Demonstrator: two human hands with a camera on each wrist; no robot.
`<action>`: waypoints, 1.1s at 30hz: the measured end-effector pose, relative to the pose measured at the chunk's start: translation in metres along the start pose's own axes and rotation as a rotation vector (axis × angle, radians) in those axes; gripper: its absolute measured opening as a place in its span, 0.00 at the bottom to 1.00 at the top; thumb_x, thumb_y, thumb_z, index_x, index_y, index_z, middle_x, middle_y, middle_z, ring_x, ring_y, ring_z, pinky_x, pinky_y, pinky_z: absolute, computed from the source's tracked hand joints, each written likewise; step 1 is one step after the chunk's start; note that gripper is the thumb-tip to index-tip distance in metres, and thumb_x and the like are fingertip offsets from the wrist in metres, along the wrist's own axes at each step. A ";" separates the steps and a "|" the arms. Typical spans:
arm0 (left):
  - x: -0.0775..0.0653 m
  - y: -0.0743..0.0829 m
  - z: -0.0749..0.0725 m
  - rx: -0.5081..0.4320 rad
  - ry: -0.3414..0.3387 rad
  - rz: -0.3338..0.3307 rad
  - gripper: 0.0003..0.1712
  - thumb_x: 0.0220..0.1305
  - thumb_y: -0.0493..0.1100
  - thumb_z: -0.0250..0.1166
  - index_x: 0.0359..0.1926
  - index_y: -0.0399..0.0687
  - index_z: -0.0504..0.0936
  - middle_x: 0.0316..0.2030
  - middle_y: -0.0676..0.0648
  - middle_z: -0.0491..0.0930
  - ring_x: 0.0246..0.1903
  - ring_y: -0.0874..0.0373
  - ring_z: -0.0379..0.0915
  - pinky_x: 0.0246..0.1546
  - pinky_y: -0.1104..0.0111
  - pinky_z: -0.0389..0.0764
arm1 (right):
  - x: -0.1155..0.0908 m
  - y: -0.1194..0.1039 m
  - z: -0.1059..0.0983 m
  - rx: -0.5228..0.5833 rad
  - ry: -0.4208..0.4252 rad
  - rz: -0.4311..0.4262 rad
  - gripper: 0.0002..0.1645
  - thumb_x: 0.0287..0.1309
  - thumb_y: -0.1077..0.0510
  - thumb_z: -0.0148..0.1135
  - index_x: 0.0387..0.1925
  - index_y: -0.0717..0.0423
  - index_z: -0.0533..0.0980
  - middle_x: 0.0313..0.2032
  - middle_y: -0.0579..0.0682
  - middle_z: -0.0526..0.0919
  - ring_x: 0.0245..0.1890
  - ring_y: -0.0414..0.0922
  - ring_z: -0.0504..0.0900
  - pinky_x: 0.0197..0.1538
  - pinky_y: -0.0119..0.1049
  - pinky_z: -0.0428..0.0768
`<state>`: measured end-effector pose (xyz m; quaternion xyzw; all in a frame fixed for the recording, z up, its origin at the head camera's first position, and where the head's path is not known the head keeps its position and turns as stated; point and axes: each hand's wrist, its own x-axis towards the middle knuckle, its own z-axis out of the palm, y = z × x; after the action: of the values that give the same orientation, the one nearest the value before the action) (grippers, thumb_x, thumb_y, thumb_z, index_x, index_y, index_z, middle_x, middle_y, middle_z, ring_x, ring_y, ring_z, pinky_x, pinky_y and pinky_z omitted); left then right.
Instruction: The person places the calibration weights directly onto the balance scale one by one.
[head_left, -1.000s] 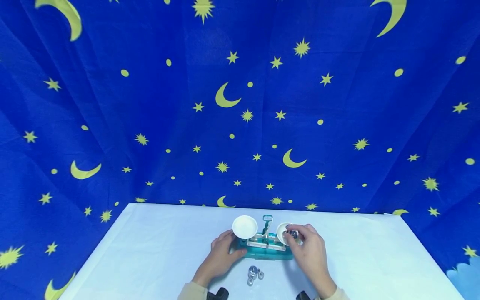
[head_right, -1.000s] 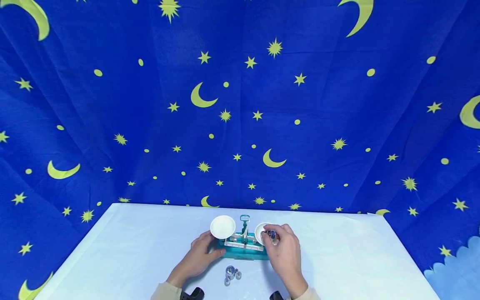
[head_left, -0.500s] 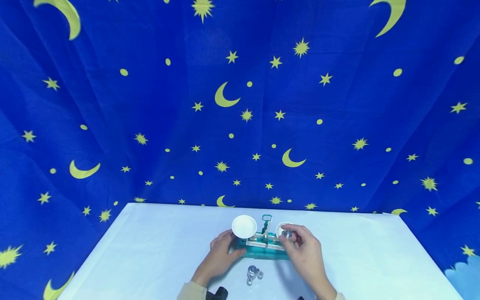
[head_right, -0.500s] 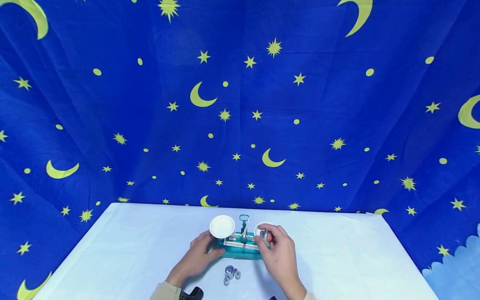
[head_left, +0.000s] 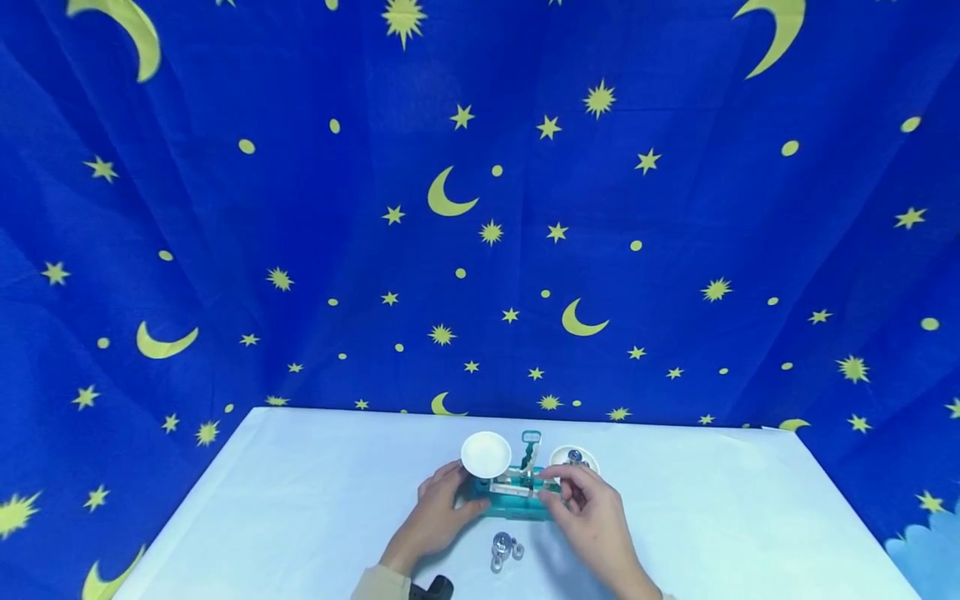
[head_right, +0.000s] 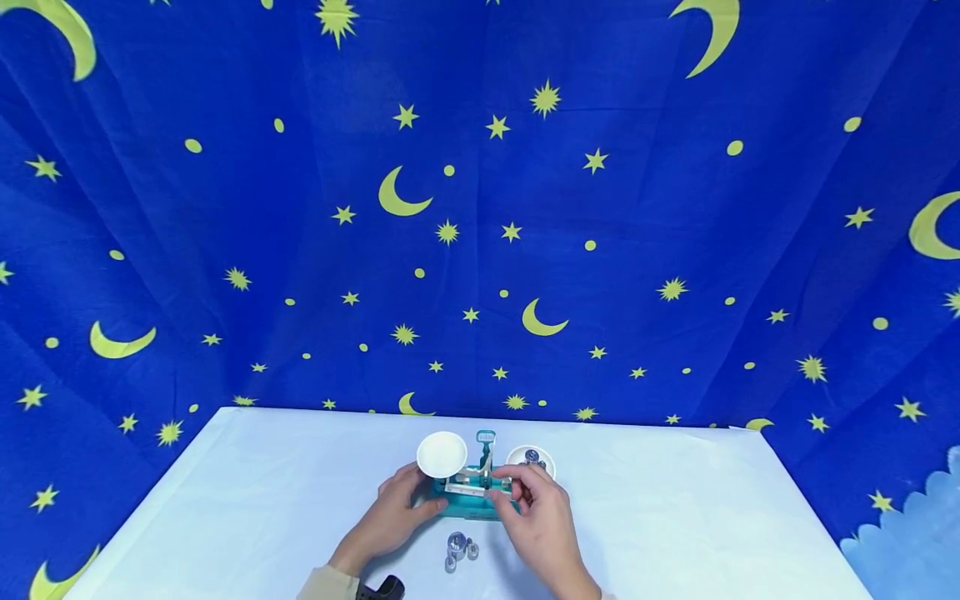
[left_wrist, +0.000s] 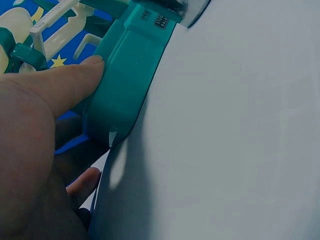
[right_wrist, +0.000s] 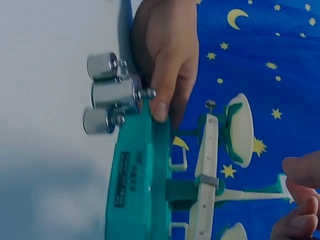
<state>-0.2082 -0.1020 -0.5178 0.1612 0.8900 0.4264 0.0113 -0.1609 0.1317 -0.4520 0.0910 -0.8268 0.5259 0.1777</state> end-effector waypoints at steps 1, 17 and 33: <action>0.000 0.000 0.000 0.000 -0.001 -0.004 0.41 0.65 0.58 0.66 0.70 0.36 0.69 0.67 0.38 0.71 0.72 0.38 0.56 0.70 0.35 0.45 | -0.001 0.000 0.001 0.005 -0.008 0.003 0.14 0.49 0.69 0.76 0.37 0.50 0.85 0.24 0.39 0.71 0.20 0.32 0.66 0.22 0.25 0.70; 0.001 0.003 0.000 0.010 -0.004 -0.029 0.43 0.65 0.59 0.66 0.70 0.37 0.69 0.68 0.38 0.71 0.72 0.38 0.56 0.70 0.36 0.46 | -0.011 0.003 0.014 0.082 -0.162 0.045 0.12 0.51 0.67 0.75 0.36 0.51 0.84 0.25 0.44 0.72 0.22 0.32 0.68 0.23 0.25 0.71; 0.002 0.001 0.002 0.014 0.003 -0.025 0.42 0.65 0.60 0.66 0.71 0.38 0.69 0.67 0.39 0.72 0.72 0.39 0.57 0.71 0.36 0.46 | -0.014 0.016 0.022 0.148 -0.415 0.225 0.12 0.60 0.58 0.70 0.45 0.58 0.83 0.27 0.44 0.73 0.23 0.34 0.70 0.25 0.25 0.72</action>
<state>-0.2092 -0.0999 -0.5179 0.1495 0.8948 0.4205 0.0141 -0.1579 0.1183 -0.4792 0.1169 -0.8098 0.5715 -0.0629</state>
